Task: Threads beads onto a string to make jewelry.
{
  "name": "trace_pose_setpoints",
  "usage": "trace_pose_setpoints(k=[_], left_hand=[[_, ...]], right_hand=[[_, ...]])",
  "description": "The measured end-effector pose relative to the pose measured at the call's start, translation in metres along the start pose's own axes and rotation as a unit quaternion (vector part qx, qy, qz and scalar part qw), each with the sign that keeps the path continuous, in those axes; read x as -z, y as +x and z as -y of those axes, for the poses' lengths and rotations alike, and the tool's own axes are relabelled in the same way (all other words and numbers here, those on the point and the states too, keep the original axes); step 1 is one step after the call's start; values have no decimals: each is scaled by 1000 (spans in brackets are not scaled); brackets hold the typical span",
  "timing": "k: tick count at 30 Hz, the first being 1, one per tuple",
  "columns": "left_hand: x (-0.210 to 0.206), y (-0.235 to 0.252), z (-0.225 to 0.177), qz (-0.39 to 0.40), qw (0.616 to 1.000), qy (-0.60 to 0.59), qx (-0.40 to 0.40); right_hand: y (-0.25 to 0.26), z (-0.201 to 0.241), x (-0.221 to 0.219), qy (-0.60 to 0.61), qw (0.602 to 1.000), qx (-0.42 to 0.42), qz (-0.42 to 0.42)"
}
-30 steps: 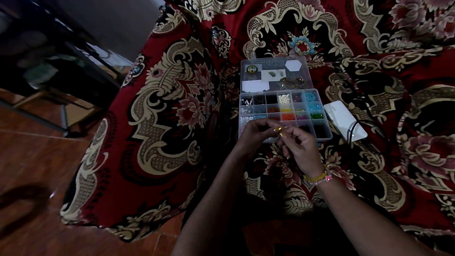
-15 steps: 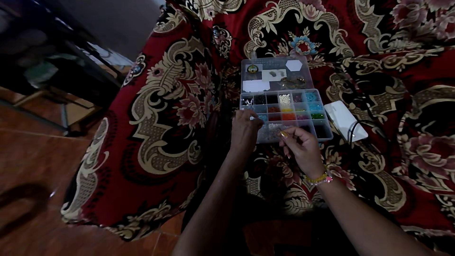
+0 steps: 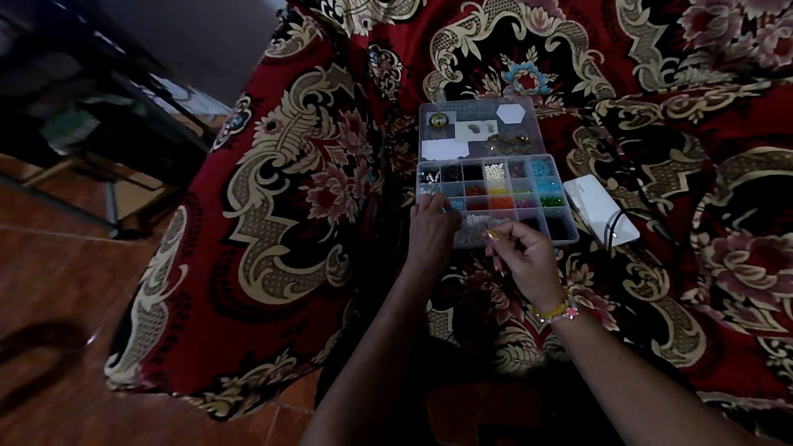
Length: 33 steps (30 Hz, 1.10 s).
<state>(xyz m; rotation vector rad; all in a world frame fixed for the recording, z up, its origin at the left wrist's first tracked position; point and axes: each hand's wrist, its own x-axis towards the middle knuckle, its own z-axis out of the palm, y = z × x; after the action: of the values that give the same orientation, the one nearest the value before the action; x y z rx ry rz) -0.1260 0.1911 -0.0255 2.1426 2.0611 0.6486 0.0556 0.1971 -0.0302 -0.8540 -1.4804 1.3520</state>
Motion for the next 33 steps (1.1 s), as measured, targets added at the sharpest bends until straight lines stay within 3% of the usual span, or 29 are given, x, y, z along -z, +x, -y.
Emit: trace_pose_setpoints(k=[9,13,15,18,20,23,28,33], left_hand=[[4,0,-2,25,1000,-3,18],[13,0,-1,-5,990,-134,53],[20,0,-4,18,952,-285,108],[28,1,-10,88,816,-542,181],[28,1,-13,108,750,-616,213],[22,2,-14,128,684,-678,235],[8,0,-11,186,625,-734,189],[6,-1,-10,209,618,-741,159]], right_hand=[[0,0,-1,-9,1000,-24,-3],[0,0,-1,-21,999,-23,-9],[0,-1,-1,-23,1000,-13,-12],[1,-3,-1,-10,1000,6,-19],[1,-3,-1,-4,1000,18,-24],[0,-1,-1,12,999,25,-27],[-2,0,0,37,999,25,-20],[-2,-2,-1,52,998,26,-14]])
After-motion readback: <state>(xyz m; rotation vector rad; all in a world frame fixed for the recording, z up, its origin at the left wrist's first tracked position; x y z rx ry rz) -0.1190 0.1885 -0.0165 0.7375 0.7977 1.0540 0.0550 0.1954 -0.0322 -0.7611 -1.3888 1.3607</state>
